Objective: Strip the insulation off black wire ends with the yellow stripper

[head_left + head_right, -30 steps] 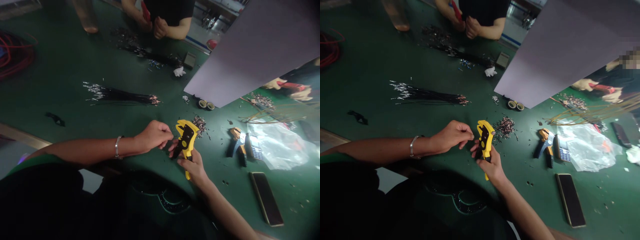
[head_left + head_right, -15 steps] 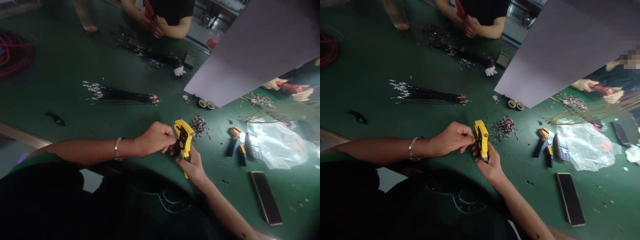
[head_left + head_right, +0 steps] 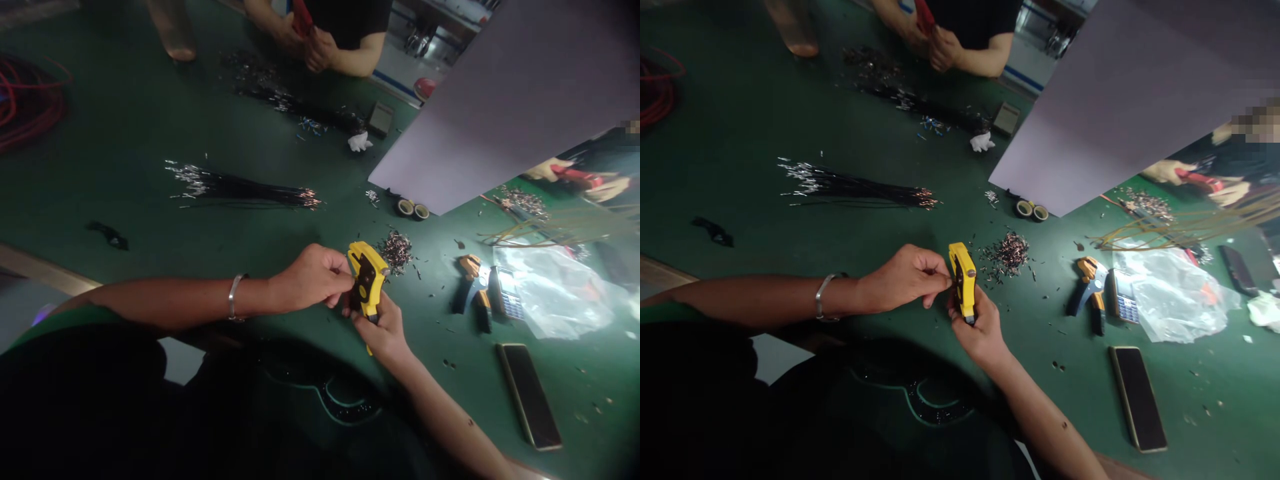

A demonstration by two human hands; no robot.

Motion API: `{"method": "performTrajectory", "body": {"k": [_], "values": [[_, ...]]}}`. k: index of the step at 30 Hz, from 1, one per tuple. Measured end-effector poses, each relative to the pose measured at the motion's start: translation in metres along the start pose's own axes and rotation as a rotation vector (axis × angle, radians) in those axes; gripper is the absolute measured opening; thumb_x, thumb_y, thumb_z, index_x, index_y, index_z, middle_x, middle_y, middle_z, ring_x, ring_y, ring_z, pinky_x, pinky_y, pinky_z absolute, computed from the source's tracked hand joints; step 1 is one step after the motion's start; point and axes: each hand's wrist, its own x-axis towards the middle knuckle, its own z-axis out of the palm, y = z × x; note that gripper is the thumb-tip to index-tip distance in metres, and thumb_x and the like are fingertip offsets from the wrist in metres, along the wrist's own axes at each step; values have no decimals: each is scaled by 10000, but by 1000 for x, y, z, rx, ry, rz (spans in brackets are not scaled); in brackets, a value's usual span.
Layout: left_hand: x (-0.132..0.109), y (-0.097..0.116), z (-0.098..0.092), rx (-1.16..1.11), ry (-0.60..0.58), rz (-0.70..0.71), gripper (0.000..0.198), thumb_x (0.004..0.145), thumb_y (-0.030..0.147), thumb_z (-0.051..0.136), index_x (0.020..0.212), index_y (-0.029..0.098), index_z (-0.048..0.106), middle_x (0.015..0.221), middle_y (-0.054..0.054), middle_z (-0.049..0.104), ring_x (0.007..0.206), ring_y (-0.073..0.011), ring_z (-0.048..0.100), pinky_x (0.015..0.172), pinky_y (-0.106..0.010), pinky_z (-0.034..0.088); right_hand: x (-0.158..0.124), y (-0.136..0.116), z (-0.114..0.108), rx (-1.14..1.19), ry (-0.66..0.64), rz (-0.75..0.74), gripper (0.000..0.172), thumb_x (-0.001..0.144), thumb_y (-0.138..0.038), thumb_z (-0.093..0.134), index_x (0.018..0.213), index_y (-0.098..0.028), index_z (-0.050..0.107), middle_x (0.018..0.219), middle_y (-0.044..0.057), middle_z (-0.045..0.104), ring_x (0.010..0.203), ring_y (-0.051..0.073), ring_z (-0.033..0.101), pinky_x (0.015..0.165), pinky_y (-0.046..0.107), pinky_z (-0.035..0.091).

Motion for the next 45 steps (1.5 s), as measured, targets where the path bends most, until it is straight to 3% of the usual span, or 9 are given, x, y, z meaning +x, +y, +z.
{"method": "performTrajectory", "body": {"k": [9, 13, 23, 31, 38, 45], "values": [[-1, 3, -1, -2, 5, -43, 154, 716, 69, 541, 599, 137, 613, 433, 51, 537, 433, -52, 468, 481, -176, 365, -2, 7, 0, -234, 74, -153, 169, 692, -146, 529, 839, -230, 525, 722, 4, 626, 608, 167, 571, 596, 303, 490], [-4, 2, -3, 30, 0, -27, 143, 679, 63, 541, 588, 139, 621, 466, 46, 562, 458, -51, 470, 482, -166, 353, -3, 7, 0, -352, 106, -229, 299, 686, -161, 531, 979, -224, 515, 805, 45, 646, 678, 207, 615, 656, 342, 514], [-6, -6, -8, 30, -22, 18, 76, 685, 158, 676, 609, 155, 665, 544, 22, 630, 545, -86, 564, 581, -195, 477, -4, 8, -4, -516, 195, -476, 467, 699, -177, 531, 1160, -185, 456, 936, 114, 624, 835, 278, 613, 709, 412, 521], [-8, -1, -4, -96, -14, -5, 111, 677, 243, 765, 751, 165, 737, 731, -14, 722, 640, -117, 636, 629, -223, 538, -2, 2, -7, -566, 196, -518, 510, 723, -168, 555, 1217, -165, 431, 1010, 143, 607, 877, 293, 571, 738, 445, 511], [-6, -6, -3, -151, 77, -20, 87, 671, 225, 769, 693, 156, 720, 664, 2, 684, 579, -97, 589, 554, -191, 500, -4, 3, -7, -554, 189, -527, 612, 706, -169, 594, 1289, -141, 411, 1095, 174, 594, 985, 319, 560, 846, 482, 502], [-5, -11, -4, -171, 33, 40, 108, 669, 230, 807, 718, 160, 741, 657, 6, 689, 575, -87, 587, 557, -179, 497, -3, 2, -6, -564, 227, -548, 575, 713, -167, 572, 1268, -129, 426, 1078, 163, 601, 945, 303, 574, 801, 470, 524]]}}
